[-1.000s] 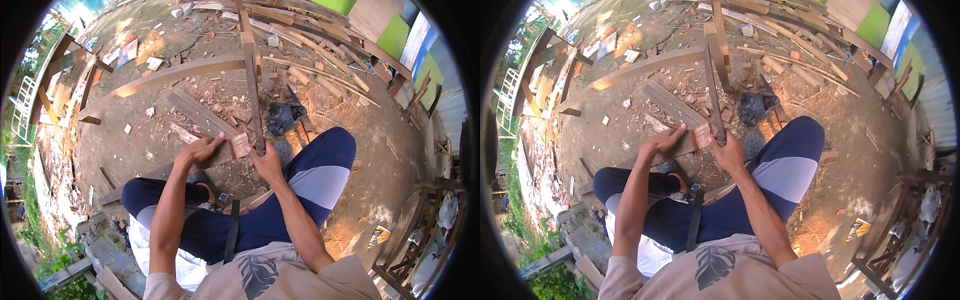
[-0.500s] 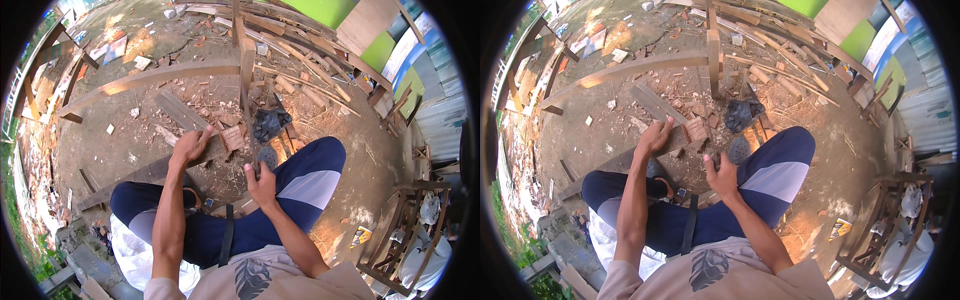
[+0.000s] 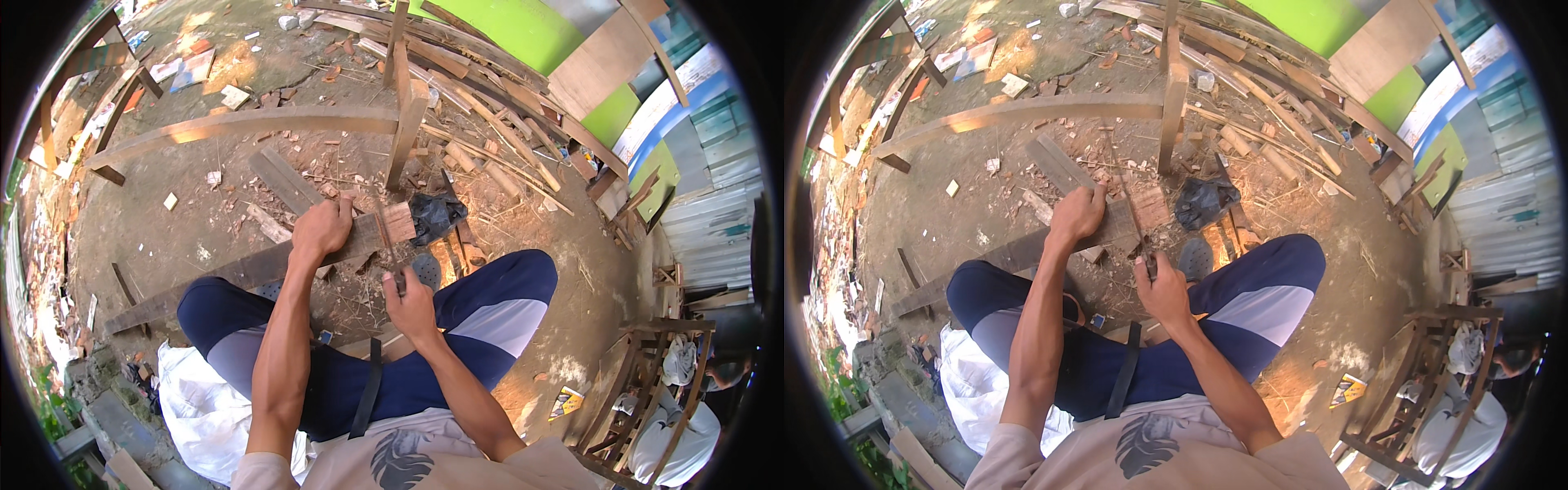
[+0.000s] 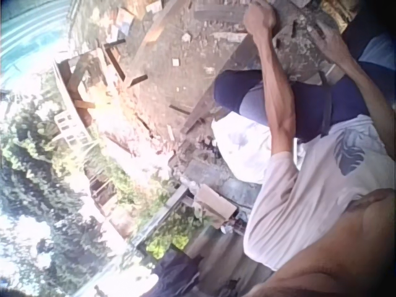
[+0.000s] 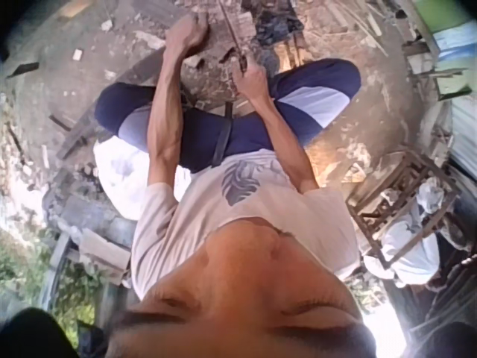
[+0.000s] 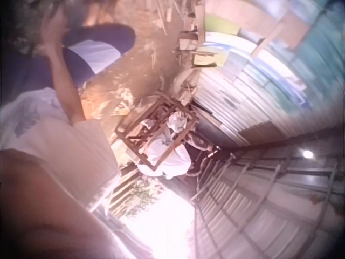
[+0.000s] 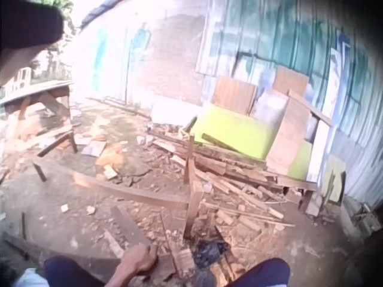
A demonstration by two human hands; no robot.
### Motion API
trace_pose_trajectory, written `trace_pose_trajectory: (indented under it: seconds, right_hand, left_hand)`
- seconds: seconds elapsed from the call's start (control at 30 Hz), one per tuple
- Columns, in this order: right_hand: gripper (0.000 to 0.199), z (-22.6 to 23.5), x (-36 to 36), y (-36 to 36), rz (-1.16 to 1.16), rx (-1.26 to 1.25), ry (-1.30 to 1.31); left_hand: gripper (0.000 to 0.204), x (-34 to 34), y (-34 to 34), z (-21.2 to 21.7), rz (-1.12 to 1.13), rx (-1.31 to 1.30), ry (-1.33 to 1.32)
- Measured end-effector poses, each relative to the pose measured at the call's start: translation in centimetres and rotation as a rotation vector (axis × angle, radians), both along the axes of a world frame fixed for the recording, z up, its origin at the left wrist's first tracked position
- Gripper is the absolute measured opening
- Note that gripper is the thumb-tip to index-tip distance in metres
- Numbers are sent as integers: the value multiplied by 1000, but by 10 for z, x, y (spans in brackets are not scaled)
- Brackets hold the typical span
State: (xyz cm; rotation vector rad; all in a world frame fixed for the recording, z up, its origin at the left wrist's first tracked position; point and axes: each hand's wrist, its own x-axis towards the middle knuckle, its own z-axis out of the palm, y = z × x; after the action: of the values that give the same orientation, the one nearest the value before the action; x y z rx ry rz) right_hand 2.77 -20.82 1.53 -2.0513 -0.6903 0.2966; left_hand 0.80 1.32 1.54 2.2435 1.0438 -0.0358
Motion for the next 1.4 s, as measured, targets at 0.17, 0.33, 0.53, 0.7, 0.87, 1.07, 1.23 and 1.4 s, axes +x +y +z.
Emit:
trace_pose_trajectory:
  seconds: [0.17, 0.33, 0.53, 0.7, 0.87, 1.07, 1.23, 1.4]
  right_hand:
    - [27, 26, 11, -4, -84, -55, 99]
    - [29, -7, 5, -23, -45, 98, 93]
    - [30, 15, 2, -8, -39, -26, 126]
    - [29, -15, -3, -19, -14, 59, 96]
    - [29, 4, 0, -9, 30, -93, 161]
    - [30, -19, -3, -17, 10, -61, 164]
    - [31, 7, -8, -12, 2, 25, 135]
    - [35, -19, -6, -10, 20, -60, 54]
  left_hand:
    - [68, 2, -3, -13, -12, -55, 58]
    - [67, 8, -9, -7, -22, -68, 72]
    - [70, 3, -8, -27, -11, -74, 112]
    - [70, 7, -7, -19, -5, -63, 84]
    - [69, 4, -8, -24, 17, -71, 138]
    - [70, 7, -10, -17, 21, -87, 124]
    - [71, 2, -8, -25, 38, -87, 142]
    - [70, 6, -7, -26, 36, -98, 141]
